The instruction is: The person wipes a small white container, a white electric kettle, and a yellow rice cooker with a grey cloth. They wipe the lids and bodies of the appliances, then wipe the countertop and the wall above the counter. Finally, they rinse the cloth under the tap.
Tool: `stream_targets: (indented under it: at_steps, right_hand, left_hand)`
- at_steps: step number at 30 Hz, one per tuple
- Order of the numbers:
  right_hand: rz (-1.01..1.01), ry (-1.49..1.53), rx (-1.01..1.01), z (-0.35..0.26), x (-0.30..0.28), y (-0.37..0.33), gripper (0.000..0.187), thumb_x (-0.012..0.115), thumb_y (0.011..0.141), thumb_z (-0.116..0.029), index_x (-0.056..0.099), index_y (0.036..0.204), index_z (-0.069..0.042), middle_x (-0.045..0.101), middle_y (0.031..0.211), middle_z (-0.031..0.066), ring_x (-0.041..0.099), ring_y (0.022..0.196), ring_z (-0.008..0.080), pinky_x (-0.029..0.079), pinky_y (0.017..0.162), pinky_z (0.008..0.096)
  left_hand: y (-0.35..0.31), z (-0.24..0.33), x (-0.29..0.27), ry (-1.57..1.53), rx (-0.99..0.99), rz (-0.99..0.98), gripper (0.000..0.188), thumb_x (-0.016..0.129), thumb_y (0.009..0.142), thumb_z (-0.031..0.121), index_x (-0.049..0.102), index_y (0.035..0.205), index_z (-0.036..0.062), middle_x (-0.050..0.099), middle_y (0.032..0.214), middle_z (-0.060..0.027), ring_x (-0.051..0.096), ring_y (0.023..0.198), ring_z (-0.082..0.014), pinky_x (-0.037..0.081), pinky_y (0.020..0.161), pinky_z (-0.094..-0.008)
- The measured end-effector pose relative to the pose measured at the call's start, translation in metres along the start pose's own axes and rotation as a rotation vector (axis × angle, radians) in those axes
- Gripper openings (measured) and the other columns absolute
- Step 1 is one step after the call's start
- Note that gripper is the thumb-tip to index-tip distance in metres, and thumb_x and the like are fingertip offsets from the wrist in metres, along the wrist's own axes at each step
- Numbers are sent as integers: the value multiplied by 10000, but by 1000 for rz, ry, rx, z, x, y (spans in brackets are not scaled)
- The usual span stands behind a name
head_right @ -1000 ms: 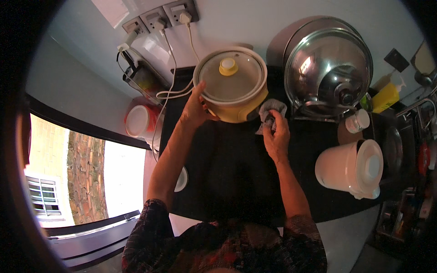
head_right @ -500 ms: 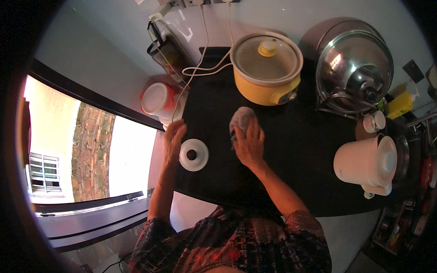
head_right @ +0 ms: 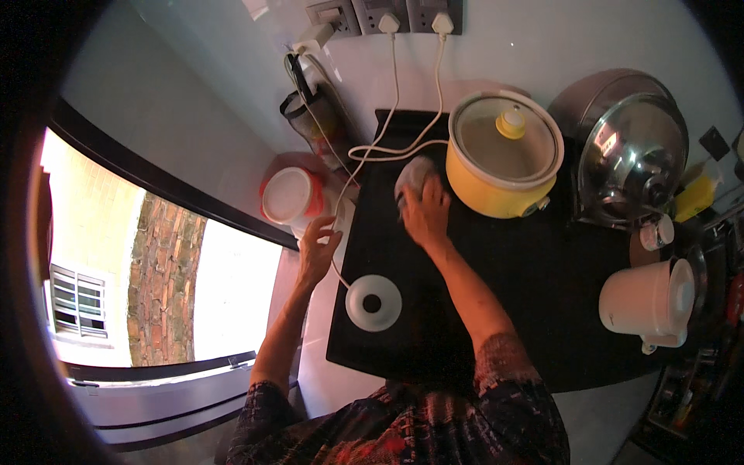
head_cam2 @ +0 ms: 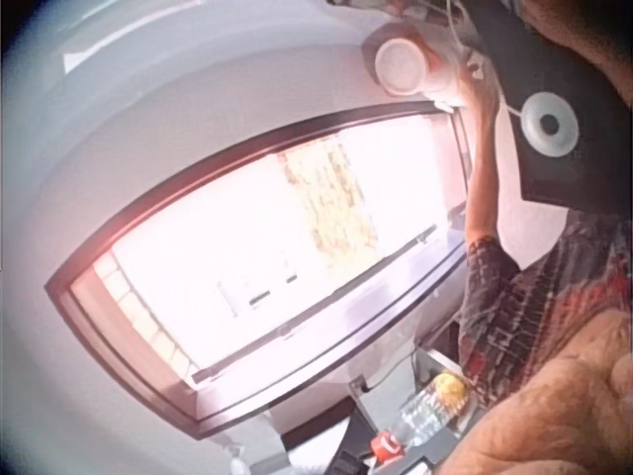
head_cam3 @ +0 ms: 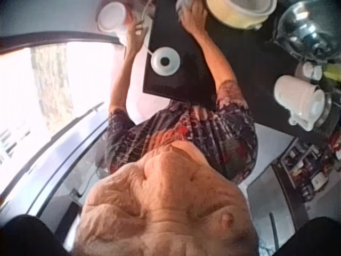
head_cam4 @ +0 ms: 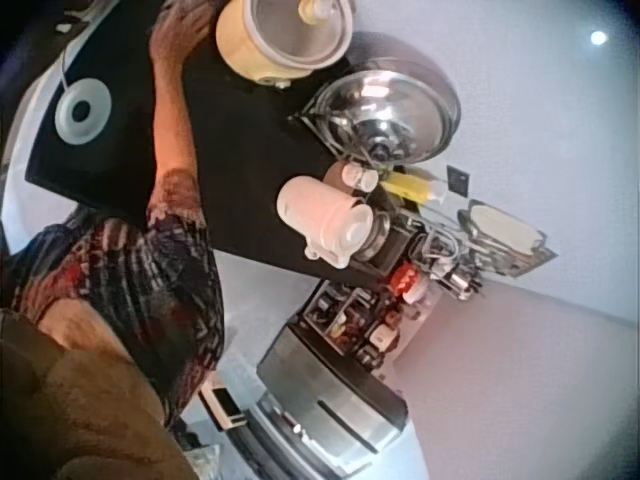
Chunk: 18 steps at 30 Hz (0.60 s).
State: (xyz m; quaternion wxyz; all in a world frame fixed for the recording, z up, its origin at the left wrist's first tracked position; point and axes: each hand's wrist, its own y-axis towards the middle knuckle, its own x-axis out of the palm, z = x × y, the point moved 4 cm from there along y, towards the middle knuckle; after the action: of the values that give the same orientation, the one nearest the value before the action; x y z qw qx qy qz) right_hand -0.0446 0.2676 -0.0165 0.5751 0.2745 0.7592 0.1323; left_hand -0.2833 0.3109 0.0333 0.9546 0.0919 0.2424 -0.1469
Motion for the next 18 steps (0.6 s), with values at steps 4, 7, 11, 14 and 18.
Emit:
stream_targets:
  at_steps: [4,7,11,14,18]
  right_hand:
    - [-296,228,-204,-34,-34,-47,439,709,748,-220,584,1168,-200,313,1450,220,279,1370,372,285,1011,515]
    - [-308,235,-204,-35,-45,-49,537,761,702,-222,579,1206,-189,365,1416,214,326,1350,352,279,1016,501]
    - [-291,184,-157,-42,-41,-32,603,781,688,-233,558,1245,-181,359,1404,233,328,1340,365,283,1010,497]
    - [-258,105,-83,-44,-29,-20,631,769,707,-255,521,1280,-161,342,1394,273,332,1321,401,285,1000,500]
    - [-173,15,-39,-53,-7,3,666,755,726,-291,477,1310,-131,334,1368,326,337,1293,447,301,972,521]
  left_hand:
    - [75,-20,29,45,211,177,555,673,810,90,444,1315,53,534,1155,-193,612,900,-289,504,752,-357]
    - [120,0,48,107,306,268,471,653,820,67,479,1256,36,527,1143,-196,612,885,-331,507,749,-360]
    - [160,-10,61,114,366,125,223,635,845,79,565,1046,12,556,1084,-202,612,844,-375,507,706,-397]
    - [166,6,61,147,273,98,138,628,875,144,575,895,19,623,801,-185,615,696,-372,484,611,-421]
    - [158,63,36,51,359,104,164,639,877,165,581,865,13,618,682,-165,618,618,-337,471,563,-385]
